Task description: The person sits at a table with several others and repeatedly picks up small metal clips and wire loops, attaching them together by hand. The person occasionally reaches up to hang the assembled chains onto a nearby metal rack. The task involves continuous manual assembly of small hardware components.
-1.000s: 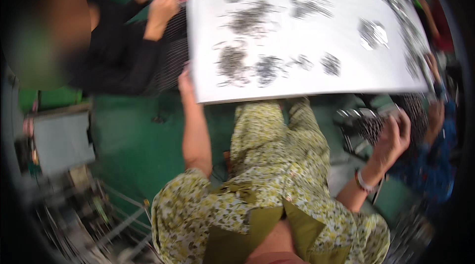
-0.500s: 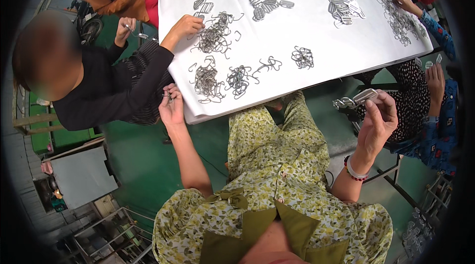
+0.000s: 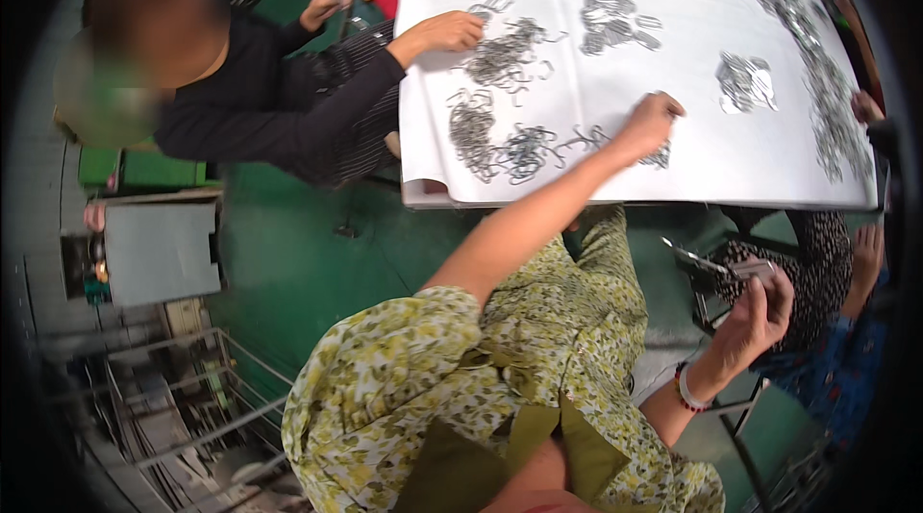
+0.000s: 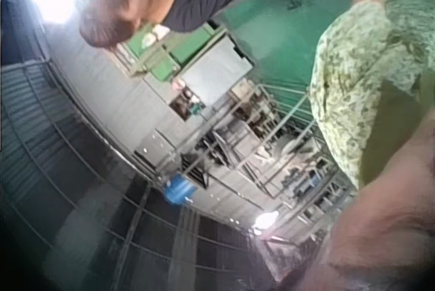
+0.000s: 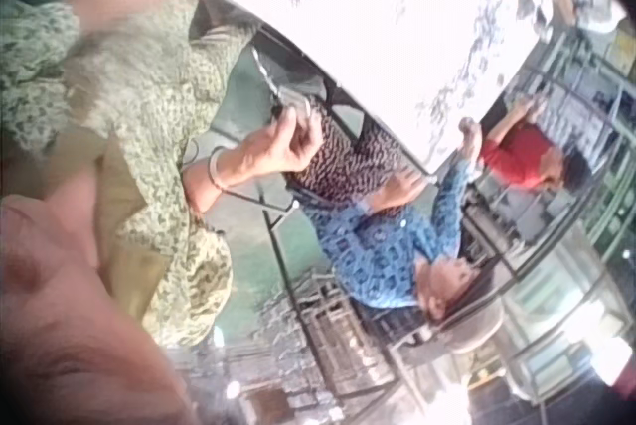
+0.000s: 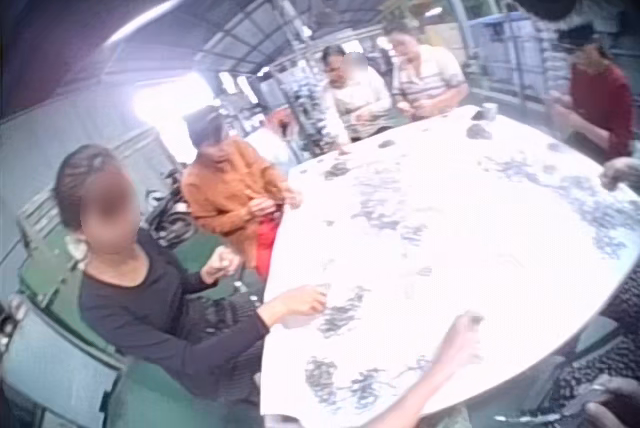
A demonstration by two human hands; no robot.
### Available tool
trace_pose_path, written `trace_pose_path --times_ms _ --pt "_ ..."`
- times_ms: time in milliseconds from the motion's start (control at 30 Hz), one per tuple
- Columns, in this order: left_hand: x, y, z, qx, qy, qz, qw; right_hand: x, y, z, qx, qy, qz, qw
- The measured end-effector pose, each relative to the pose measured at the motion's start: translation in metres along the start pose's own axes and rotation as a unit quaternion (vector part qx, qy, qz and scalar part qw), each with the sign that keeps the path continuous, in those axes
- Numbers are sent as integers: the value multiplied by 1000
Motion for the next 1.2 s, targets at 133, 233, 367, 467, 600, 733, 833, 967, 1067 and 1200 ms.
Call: trace_pose_path --times_ms 133,233,367,467,600,733,833,967,1067,1200 --pt "3 5 -17 -44 -300 -43 952 1 0 5 17 0 1 1000" --pt "-7 26 -13 -24 -385 -17 923 0 -6 1 23 11 1 1000" --pt "-20 78 41 -39 -349 -109 930 -4 -8 2 23 -17 24 999" --pt "12 110 130 -22 -436 -105 893 -12 -12 9 44 -22 30 998" --pt "28 144 176 -13 -431 58 901 -21 -16 12 24 -32 5 999" --pt "50 154 176 -16 -434 52 899 -19 -20 9 20 -30 18 999" --pt "59 166 180 -43 -425 66 902 -13 -22 4 34 -25 25 999" --pt "52 178 176 -99 -490 18 866 -15 -21 19 54 -17 23 998" --pt "39 194 152 -138 -506 -15 851 -19 -19 22 49 -17 19 998" --pt "49 193 129 -123 -512 -22 850 -22 -19 20 35 -18 13 999"
Point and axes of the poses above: each hand's wrist, its own y-axis away from the middle knuckle, its own z-axis out of the back of the hand, x = y × z, the point moved 1 cm from there along -y, towards the middle knuckle, and after that the axes turned 14 degrees about x, right-handed, at the moved point
